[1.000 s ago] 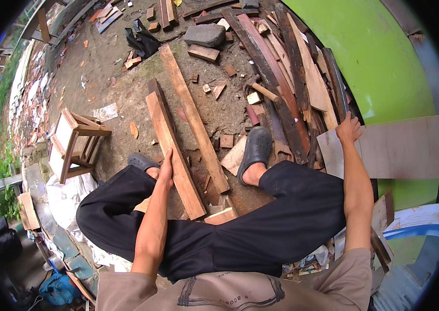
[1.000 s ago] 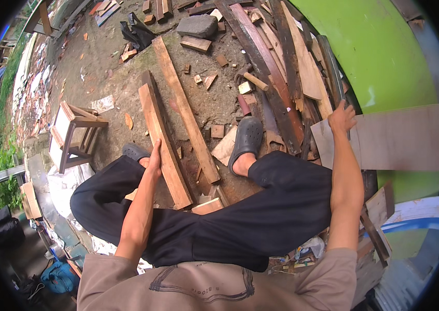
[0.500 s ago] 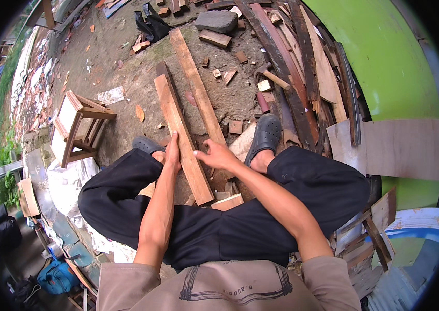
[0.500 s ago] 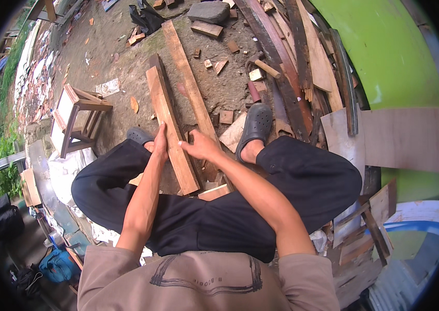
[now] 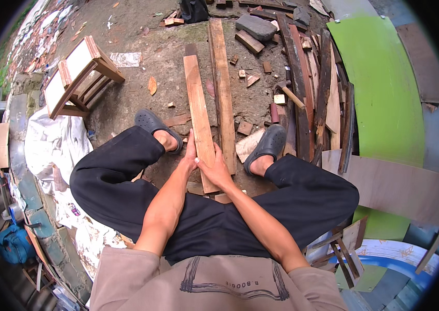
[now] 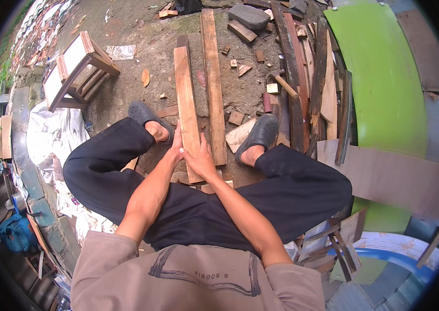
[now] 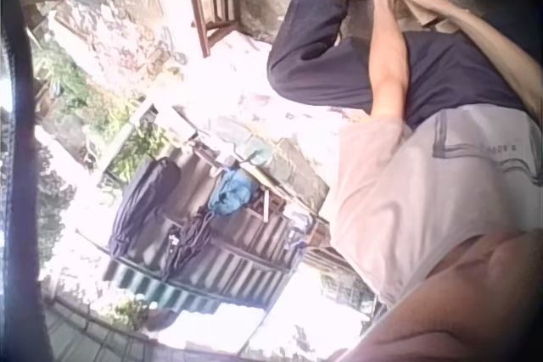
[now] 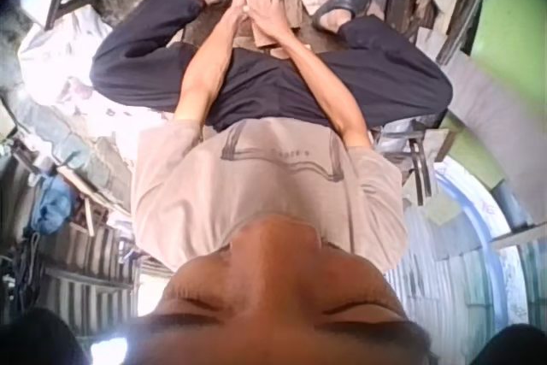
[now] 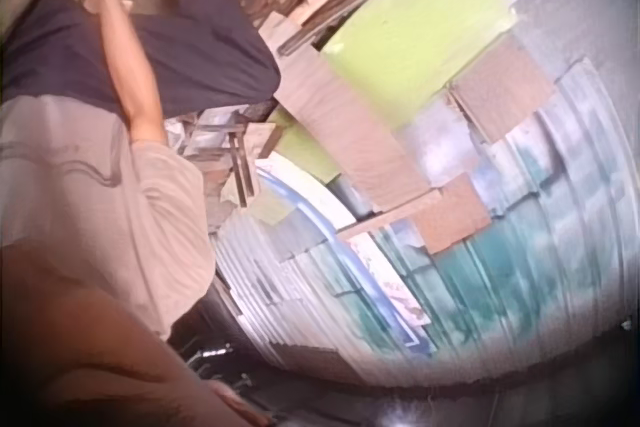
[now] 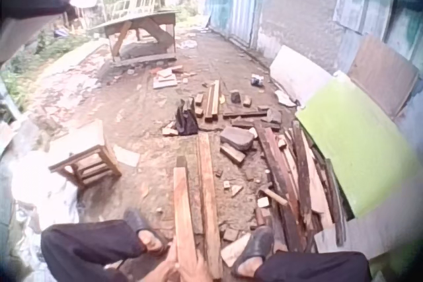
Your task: The person sits on the ground and uses a hand saw to cut a wooden plank into smaller pieces. They repeatedly position the wood, saw through it, and set the cut pieces aside among other wood scraps.
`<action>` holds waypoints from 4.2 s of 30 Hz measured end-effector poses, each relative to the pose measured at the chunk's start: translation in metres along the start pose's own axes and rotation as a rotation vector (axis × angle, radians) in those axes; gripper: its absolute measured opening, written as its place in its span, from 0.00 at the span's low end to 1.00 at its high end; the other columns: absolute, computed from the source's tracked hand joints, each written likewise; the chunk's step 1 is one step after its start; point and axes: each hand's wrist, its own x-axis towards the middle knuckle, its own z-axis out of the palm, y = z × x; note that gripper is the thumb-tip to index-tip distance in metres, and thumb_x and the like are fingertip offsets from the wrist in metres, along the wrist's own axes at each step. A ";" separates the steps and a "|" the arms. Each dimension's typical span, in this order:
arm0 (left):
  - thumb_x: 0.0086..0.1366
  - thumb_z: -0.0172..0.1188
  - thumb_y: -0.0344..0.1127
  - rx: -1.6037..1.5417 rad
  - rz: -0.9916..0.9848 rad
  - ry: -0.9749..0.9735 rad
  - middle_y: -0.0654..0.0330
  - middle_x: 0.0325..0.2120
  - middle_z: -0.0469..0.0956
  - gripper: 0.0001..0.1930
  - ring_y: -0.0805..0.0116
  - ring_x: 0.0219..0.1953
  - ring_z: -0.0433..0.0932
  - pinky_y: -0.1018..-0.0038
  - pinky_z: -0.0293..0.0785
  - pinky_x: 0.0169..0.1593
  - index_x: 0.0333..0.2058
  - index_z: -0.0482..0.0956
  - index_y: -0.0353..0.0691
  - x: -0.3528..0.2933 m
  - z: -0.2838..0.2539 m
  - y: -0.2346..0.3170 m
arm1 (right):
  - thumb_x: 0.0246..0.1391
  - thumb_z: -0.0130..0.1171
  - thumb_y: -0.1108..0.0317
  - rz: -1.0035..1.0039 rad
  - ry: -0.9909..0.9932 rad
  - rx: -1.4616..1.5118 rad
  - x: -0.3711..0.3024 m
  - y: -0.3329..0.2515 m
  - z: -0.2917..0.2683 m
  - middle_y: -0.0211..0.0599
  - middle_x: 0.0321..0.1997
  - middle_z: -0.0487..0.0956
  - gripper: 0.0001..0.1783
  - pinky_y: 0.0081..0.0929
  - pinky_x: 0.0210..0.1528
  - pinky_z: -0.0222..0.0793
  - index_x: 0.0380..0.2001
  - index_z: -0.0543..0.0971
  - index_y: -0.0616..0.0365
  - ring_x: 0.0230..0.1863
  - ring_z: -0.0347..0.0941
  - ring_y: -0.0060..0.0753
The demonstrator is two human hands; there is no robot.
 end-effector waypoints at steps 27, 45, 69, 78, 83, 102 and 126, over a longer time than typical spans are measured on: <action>0.64 0.59 0.62 -0.003 0.232 -0.142 0.51 0.52 0.75 0.41 0.62 0.49 0.79 0.64 0.78 0.51 0.63 0.60 0.35 -0.047 0.123 0.052 | 0.64 0.55 0.58 0.386 -0.248 0.792 0.002 -0.104 -0.104 0.45 0.51 0.78 0.27 0.32 0.44 0.79 0.60 0.68 0.64 0.46 0.80 0.32; 0.69 0.57 0.36 0.015 0.336 -0.026 0.52 0.47 0.78 0.27 0.62 0.43 0.82 0.63 0.83 0.44 0.64 0.61 0.42 -0.061 0.139 0.059 | 0.55 0.65 0.66 0.280 -0.220 0.641 -0.011 -0.073 -0.100 0.50 0.57 0.73 0.41 0.33 0.54 0.74 0.67 0.58 0.66 0.55 0.74 0.38; 0.61 0.65 0.45 -0.081 -0.087 -0.063 0.53 0.36 0.82 0.22 0.61 0.36 0.83 0.62 0.81 0.43 0.46 0.77 0.34 -0.049 0.115 0.061 | 0.51 0.66 0.70 0.024 -0.157 0.605 -0.029 -0.033 -0.071 0.48 0.57 0.72 0.45 0.28 0.55 0.71 0.68 0.54 0.71 0.55 0.73 0.33; 0.62 0.63 0.44 -0.147 -0.039 -0.122 0.51 0.42 0.82 0.24 0.58 0.41 0.83 0.60 0.81 0.48 0.52 0.75 0.34 -0.037 0.099 0.050 | 0.50 0.66 0.69 0.027 -0.079 0.464 -0.033 -0.052 -0.069 0.45 0.56 0.73 0.44 0.28 0.55 0.71 0.67 0.57 0.69 0.53 0.74 0.34; 0.63 0.62 0.46 -0.262 -0.050 -0.278 0.50 0.47 0.81 0.28 0.57 0.46 0.82 0.59 0.80 0.52 0.56 0.73 0.34 -0.038 0.097 0.047 | 0.46 0.69 0.63 -0.015 0.017 0.067 -0.028 -0.049 -0.066 0.53 0.54 0.76 0.50 0.30 0.54 0.72 0.67 0.55 0.69 0.51 0.77 0.41; 0.58 0.63 0.50 -0.208 -0.017 -0.219 0.50 0.41 0.82 0.30 0.58 0.40 0.83 0.61 0.81 0.49 0.52 0.75 0.32 -0.036 0.097 0.046 | 0.42 0.70 0.60 0.004 0.019 -0.095 -0.030 -0.062 -0.067 0.60 0.56 0.74 0.54 0.33 0.57 0.70 0.67 0.52 0.69 0.55 0.75 0.47; 0.56 0.62 0.55 -0.209 -0.039 -0.264 0.51 0.40 0.82 0.32 0.58 0.39 0.83 0.60 0.79 0.49 0.51 0.75 0.34 -0.024 0.089 0.031 | 0.37 0.75 0.61 0.108 -0.075 -0.184 -0.028 -0.080 -0.075 0.60 0.56 0.73 0.60 0.33 0.56 0.72 0.66 0.49 0.72 0.56 0.74 0.48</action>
